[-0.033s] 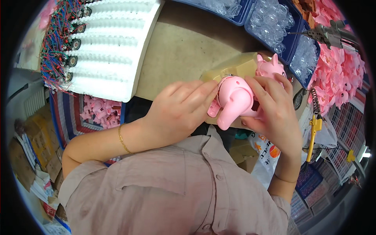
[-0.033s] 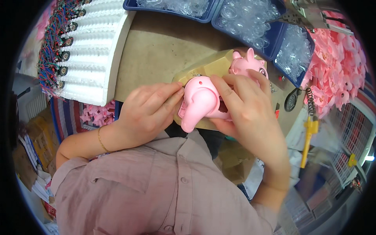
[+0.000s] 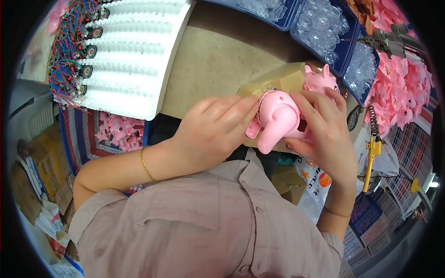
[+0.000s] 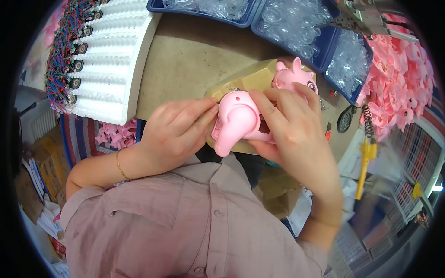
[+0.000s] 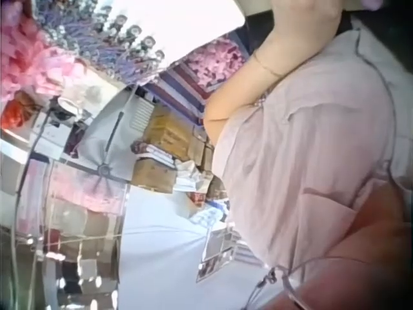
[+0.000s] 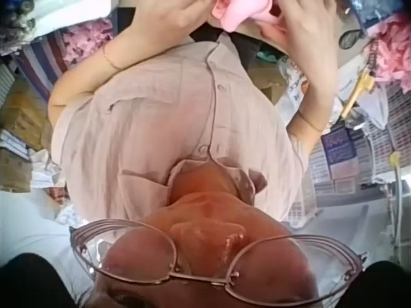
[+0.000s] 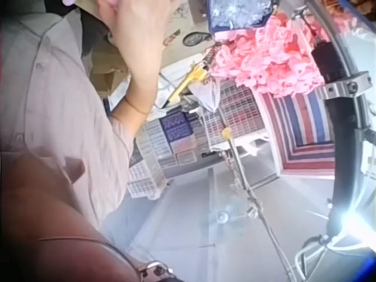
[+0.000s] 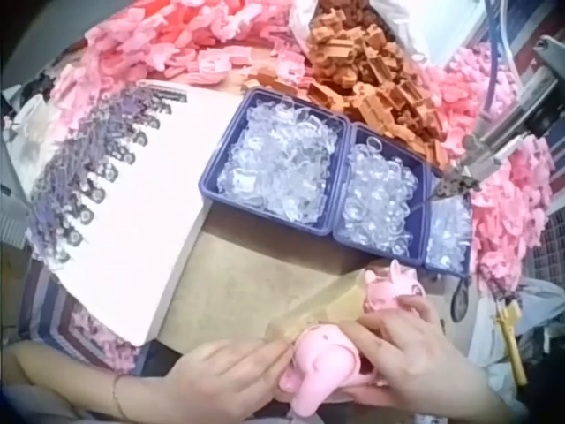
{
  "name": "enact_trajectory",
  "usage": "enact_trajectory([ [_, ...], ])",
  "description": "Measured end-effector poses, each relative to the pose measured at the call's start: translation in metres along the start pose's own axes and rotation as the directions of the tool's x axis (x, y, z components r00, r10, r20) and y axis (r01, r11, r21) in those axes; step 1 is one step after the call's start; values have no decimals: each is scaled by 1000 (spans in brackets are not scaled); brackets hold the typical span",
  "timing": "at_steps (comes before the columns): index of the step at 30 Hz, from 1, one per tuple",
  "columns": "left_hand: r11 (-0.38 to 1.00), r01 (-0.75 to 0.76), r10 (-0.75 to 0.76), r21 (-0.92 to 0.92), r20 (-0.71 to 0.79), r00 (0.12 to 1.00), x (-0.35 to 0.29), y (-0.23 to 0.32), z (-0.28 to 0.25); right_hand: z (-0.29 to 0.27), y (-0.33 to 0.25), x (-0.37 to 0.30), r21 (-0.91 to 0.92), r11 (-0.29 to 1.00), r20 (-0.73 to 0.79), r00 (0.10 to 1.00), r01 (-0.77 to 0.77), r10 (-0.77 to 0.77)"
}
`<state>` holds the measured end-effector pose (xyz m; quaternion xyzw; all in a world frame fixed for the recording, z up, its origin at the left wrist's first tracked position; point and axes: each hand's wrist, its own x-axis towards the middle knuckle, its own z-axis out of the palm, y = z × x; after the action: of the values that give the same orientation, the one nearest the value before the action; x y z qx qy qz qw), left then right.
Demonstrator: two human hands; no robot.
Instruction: Assembling toy pink ponies by installing internal electronics and joining housing parts.
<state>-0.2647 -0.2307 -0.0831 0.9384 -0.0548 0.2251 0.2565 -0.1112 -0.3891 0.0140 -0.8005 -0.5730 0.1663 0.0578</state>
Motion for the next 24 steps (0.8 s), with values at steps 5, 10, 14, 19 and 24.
enact_trajectory([
  [5, 1000, 15, -16, -25, -16, 1000, 2, 1, 0, 0, 1, -1, 1, 1000, 13, 1000, 9, -9],
  [10, 999, 25, -25, -28, -11, 1000, 1, 2, 0, 3, 5, -4, 38, 999, -19, 999, 36, -35],
  [14, 1000, 22, -22, -21, 3, 1000, 4, 4, 0, 6, 6, -9, 55, 998, -40, 999, 6, -4],
  [19, 999, 38, -38, -33, 7, 999, 1, 3, -3, 3, 0, -4, 50, 999, -14, 1000, -2, 2],
  [24, 996, 26, -23, -90, 36, 999, 12, 0, -10, 0, -3, -4, 59, 998, -20, 1000, -1, 3],
])
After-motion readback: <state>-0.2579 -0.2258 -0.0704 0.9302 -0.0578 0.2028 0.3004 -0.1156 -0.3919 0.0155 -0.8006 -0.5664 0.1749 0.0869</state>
